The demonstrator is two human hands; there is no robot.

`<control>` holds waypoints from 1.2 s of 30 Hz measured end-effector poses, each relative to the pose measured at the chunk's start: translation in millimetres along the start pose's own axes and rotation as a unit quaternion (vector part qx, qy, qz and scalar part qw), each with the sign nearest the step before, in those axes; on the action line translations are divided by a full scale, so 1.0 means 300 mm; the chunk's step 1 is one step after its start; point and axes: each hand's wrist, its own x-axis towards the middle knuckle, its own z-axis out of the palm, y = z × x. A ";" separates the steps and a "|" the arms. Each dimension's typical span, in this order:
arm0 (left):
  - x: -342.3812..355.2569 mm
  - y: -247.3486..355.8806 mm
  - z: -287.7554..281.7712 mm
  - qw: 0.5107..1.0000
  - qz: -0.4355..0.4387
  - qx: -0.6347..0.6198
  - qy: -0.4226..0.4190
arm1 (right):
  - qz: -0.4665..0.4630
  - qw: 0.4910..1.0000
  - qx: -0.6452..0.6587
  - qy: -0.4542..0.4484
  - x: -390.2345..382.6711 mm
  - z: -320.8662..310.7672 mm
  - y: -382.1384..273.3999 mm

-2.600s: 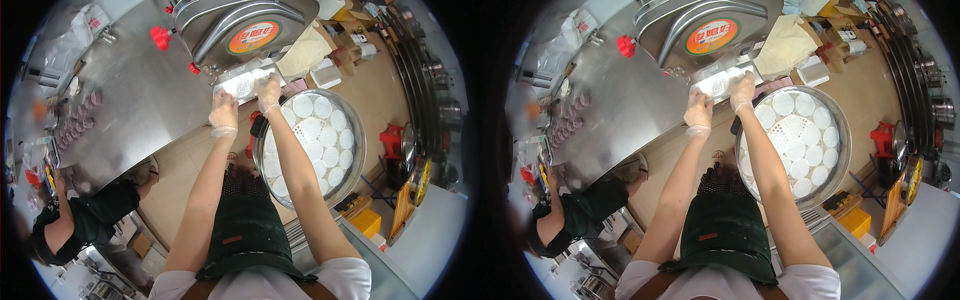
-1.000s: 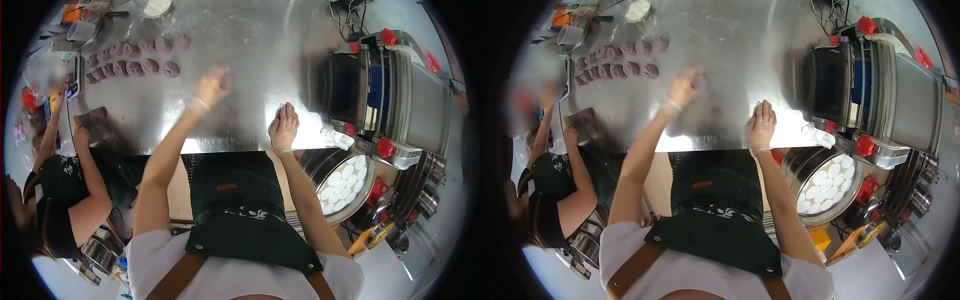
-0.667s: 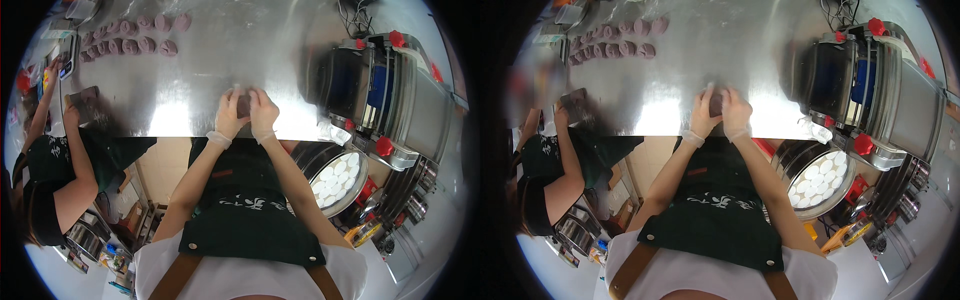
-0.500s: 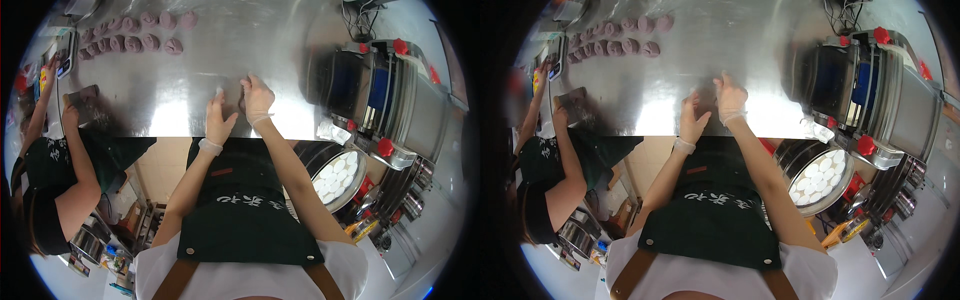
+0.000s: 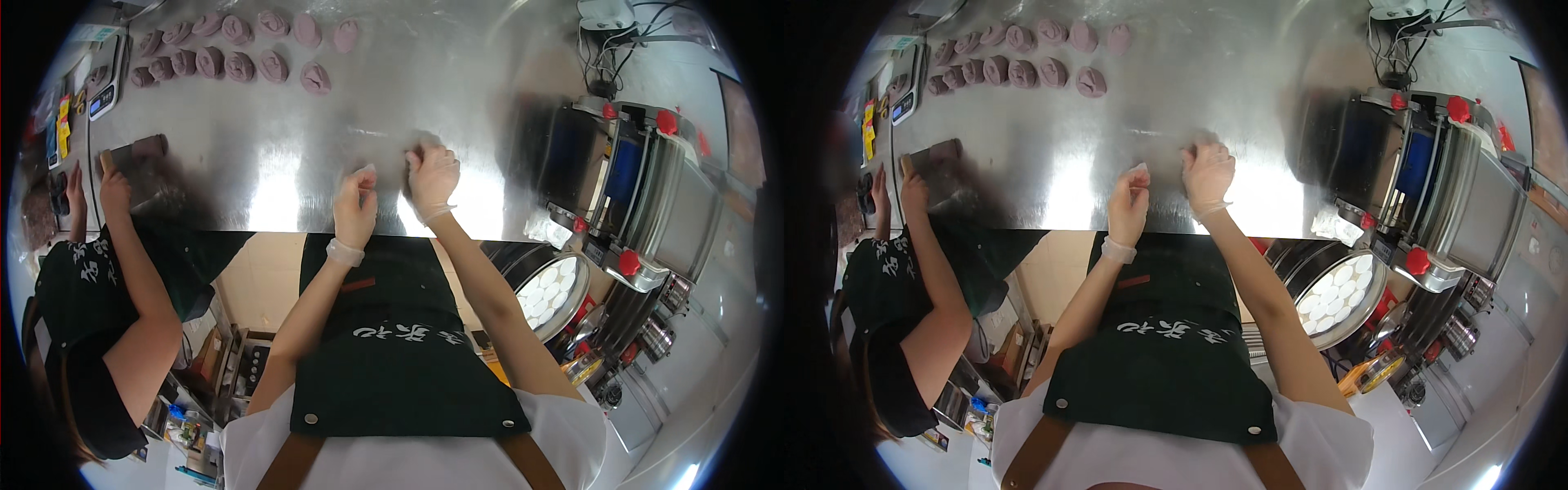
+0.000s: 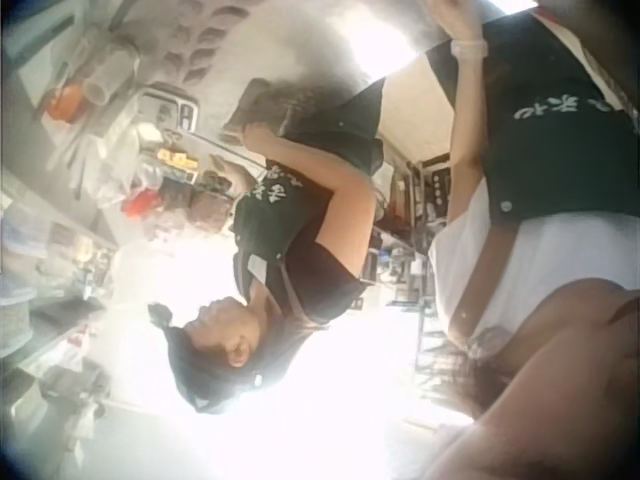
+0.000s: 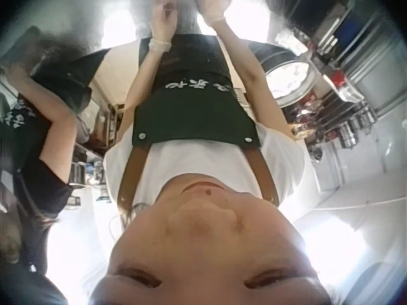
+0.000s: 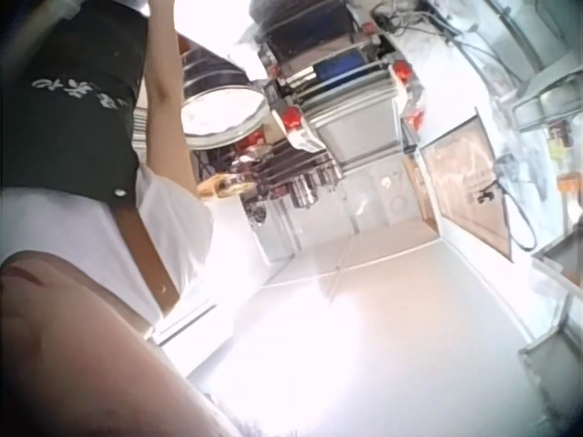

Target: The person is seen rolling dough into small balls and placing them onto steamer liners in a commercial kitchen setting.

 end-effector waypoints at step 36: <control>0.116 0.016 0.216 0.942 0.161 0.192 -0.226 | 0.206 0.972 0.097 0.054 -0.032 -0.030 0.144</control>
